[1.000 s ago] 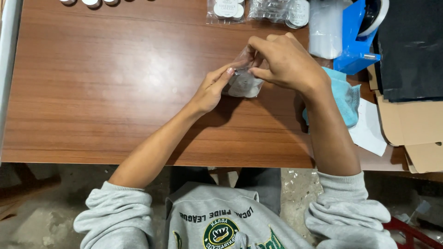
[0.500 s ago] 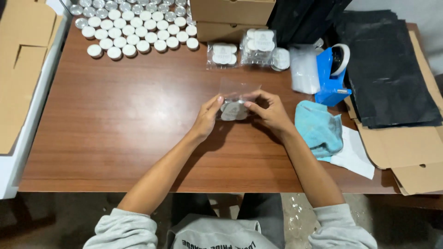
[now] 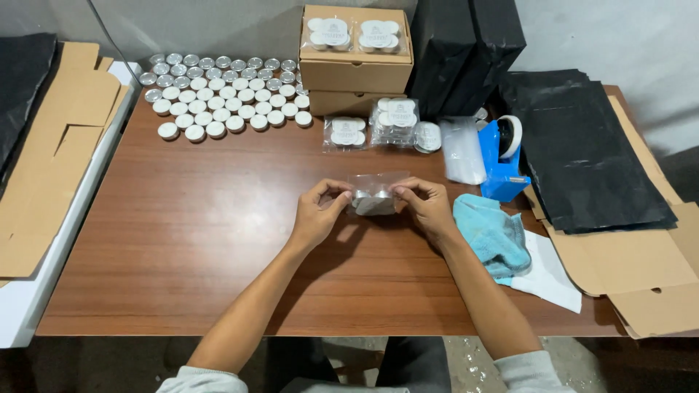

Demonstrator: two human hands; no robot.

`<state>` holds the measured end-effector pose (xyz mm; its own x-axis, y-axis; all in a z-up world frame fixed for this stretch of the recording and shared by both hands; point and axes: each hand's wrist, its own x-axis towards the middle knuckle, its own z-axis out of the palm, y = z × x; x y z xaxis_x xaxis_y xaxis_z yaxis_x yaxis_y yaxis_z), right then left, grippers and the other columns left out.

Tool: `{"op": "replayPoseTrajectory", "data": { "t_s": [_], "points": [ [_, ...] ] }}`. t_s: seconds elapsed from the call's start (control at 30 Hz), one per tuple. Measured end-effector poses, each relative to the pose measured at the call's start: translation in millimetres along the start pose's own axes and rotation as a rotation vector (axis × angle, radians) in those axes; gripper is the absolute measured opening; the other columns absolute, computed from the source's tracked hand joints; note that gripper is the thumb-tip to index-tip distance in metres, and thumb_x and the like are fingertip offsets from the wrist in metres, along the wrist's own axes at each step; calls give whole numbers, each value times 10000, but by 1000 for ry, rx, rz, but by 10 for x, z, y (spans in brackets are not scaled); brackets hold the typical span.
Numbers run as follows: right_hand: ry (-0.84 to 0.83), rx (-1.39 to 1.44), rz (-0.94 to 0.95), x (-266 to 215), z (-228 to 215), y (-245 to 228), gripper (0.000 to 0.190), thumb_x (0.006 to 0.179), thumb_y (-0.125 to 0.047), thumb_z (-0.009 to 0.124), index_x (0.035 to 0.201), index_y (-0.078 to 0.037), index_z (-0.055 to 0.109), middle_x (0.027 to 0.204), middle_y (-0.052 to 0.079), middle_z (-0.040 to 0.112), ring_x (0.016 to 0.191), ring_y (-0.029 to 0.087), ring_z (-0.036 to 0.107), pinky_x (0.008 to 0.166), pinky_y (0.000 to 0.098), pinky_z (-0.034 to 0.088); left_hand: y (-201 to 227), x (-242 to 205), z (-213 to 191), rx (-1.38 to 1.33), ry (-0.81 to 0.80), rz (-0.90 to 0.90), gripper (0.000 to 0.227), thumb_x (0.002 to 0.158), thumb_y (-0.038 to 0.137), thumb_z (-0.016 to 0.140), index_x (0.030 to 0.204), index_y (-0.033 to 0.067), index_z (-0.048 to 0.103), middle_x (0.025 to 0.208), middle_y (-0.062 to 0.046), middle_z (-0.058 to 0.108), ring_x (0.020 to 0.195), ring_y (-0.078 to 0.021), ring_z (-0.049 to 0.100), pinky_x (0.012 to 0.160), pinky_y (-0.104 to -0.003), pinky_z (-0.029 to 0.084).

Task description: The person wipes small white jars with a blue cloth and places them into a clear plastic bag. They then seal the bag and set it aside on the table.

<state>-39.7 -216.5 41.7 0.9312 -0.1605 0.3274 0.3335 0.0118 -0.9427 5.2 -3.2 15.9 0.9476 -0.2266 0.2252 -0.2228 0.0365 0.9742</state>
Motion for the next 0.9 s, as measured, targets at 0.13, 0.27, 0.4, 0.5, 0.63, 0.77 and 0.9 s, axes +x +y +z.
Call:
{"op": "replayPoseTrajectory", "data": {
  "t_s": [0.13, 0.27, 0.4, 0.5, 0.63, 0.77, 0.9],
  "points": [
    [1, -18, -46, 61, -149, 138, 94, 912, -60, 757, 837, -4, 757, 776, 117, 717, 724, 144, 646, 703, 282, 536, -82, 24, -10, 58, 7, 56, 75, 877, 132, 769, 951, 131, 762, 906, -4, 720, 860, -104, 686, 804, -251, 570],
    [11, -27, -94, 67, -238, 272, 157, 883, -22, 770, 1000, -2, 667, 787, 101, 682, 710, 145, 638, 693, 285, 528, 63, -14, 2, -20, -48, -98, 97, 884, 156, 747, 968, 110, 764, 847, -44, 707, 820, -110, 645, 792, -290, 569],
    [-3, -127, -173, 29, -187, 165, 226, 948, -1, 698, 1112, -85, 567, 785, 43, 616, 692, 140, 644, 677, 279, 512, 148, -27, 29, -12, -54, -143, 93, 873, 159, 751, 946, 104, 767, 793, -56, 716, 784, -117, 652, 746, -280, 563],
    [-56, -389, -189, 23, -134, -22, 156, 903, 24, 679, 929, -93, 779, 728, 59, 634, 667, 137, 566, 655, 286, 484, 229, -39, 41, -46, -42, -215, 115, 862, 173, 750, 958, 111, 761, 797, -48, 714, 789, -105, 648, 744, -271, 551],
    [-122, -492, -225, 32, -164, -20, 203, 941, -37, 606, 984, -99, 794, 811, 101, 677, 707, 187, 607, 670, 321, 503, 275, -42, -37, -103, -56, -233, 339, 858, 160, 741, 1186, 90, 683, 797, -40, 721, 794, -102, 613, 776, -247, 531],
    [-212, -620, -322, 41, -208, 109, 192, 874, -231, 762, 1029, -120, 791, 868, 77, 680, 734, 229, 644, 683, 333, 525, 171, -12, -68, -88, -70, -163, 399, 883, 140, 722, 1269, 94, 635, 896, -88, 718, 862, -142, 644, 798, -274, 566],
    [-230, -656, -380, 46, -239, 189, 183, 854, -255, 814, 989, -138, 776, 932, 67, 627, 809, 257, 653, 753, 362, 539, 32, 14, -96, -90, -109, -132, 478, 794, 31, 769, 1254, 79, 650, 959, -97, 672, 888, -159, 669, 829, -287, 604]
  ]
}}
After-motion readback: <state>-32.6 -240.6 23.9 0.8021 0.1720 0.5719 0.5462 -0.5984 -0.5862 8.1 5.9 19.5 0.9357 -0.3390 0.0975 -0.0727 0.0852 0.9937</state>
